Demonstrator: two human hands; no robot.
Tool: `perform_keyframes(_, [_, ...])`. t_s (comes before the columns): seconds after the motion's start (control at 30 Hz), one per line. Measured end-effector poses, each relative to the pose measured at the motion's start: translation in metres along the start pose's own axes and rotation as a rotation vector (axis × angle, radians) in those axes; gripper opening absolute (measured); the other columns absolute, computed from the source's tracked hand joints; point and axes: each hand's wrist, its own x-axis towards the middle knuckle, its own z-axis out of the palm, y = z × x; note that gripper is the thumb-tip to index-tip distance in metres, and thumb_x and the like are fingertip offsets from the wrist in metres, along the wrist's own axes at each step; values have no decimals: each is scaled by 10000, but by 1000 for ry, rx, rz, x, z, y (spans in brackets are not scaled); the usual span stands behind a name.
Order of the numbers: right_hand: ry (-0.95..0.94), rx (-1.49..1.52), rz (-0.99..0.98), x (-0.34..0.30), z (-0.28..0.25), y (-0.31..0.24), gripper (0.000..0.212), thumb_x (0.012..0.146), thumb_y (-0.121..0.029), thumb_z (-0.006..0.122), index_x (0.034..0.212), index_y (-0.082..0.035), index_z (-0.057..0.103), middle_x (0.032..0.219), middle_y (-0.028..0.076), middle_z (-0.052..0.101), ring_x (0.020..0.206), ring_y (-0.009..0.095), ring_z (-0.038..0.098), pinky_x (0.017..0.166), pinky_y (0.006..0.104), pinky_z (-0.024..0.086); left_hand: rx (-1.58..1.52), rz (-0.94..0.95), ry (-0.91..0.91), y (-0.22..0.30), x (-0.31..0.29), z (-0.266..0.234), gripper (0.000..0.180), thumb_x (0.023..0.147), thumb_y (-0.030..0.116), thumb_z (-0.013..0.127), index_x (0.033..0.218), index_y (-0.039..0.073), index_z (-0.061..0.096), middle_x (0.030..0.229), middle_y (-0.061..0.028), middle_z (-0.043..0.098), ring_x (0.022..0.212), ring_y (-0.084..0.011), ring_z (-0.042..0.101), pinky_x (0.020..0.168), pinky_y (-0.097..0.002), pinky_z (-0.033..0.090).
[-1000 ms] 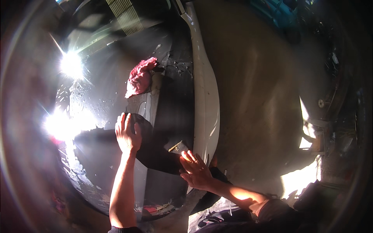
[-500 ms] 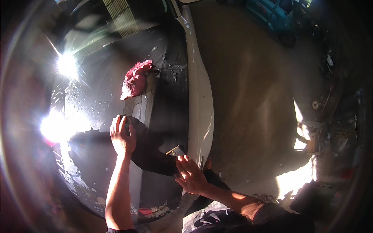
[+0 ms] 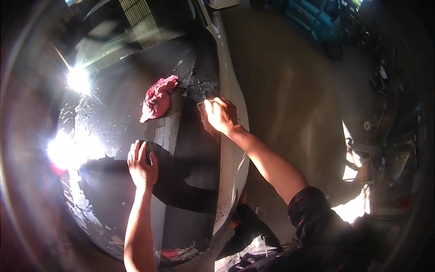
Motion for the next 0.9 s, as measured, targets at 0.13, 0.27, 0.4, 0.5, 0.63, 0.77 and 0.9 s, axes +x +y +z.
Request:
perform_keyframes(0.13, [117, -65, 23, 41, 13, 23, 202, 1097, -270, 683, 1103, -88, 768, 1077, 131, 750, 1042, 385, 711, 912, 544, 582, -53, 27, 22, 19, 11, 9, 462, 1049, 212, 726, 1488, 68, 720, 1656, -183, 614, 1561, -423, 548, 1305, -535, 414])
perform_keyframes(0.27, [46, -24, -56, -44, 19, -21, 500, 1128, -290, 646, 1543, -14, 607, 1652, 285, 530, 1569, 510, 455, 1296, 612, 383, -41, 2, -1, 16, 8, 7, 469, 1043, 210, 722, 1488, 63, 712, 1651, -183, 614, 1572, -418, 538, 1319, -530, 397])
perform_keyframes(0.4, [-455, 144, -138, -210, -36, -128, 718, 1135, -372, 622, 1767, -91, 428, 1893, 225, 239, 1762, 455, 190, 1410, 650, 201, -12, -15, 4, 3, -3, 2, 471, 1040, 215, 727, 1483, 58, 712, 1656, -186, 608, 1573, -414, 537, 1322, -531, 392])
perform_keyframes(0.5, [-517, 40, -90, -149, -39, -110, 668, 1150, -353, 592, 1753, -95, 463, 1887, 206, 277, 1734, 451, 283, 1403, 650, 215, -12, -23, -2, 2, -5, 3, 475, 1037, 217, 730, 1485, 58, 713, 1660, -189, 602, 1575, -409, 537, 1324, -535, 391])
perform_keyframes(0.63, [-134, -86, 268, 50, 14, 44, 664, 1195, -414, 464, 1735, -29, 464, 1835, 279, 356, 1730, 475, 246, 1427, 579, 186, -27, -7, -3, 27, 15, 0, 486, 1037, 225, 723, 1495, 62, 708, 1663, -192, 597, 1579, -410, 534, 1326, -545, 391])
perform_keyframes(0.77, [-136, 52, 208, 2, 30, 31, 681, 1190, -392, 473, 1739, 10, 433, 1854, 296, 294, 1738, 483, 224, 1424, 584, 206, -41, -20, -31, 25, 7, 10, 487, 1036, 228, 724, 1492, 59, 706, 1663, -196, 596, 1582, -415, 529, 1333, -553, 382])
perform_keyframes(0.9, [-470, 61, -3, -153, -30, -114, 735, 1135, -335, 585, 1782, -56, 374, 1881, 286, 204, 1749, 473, 206, 1401, 664, 214, 2, -42, -34, 1, -3, -4, 500, 1030, 231, 732, 1497, 54, 699, 1668, -199, 588, 1586, -423, 520, 1340, -562, 373])
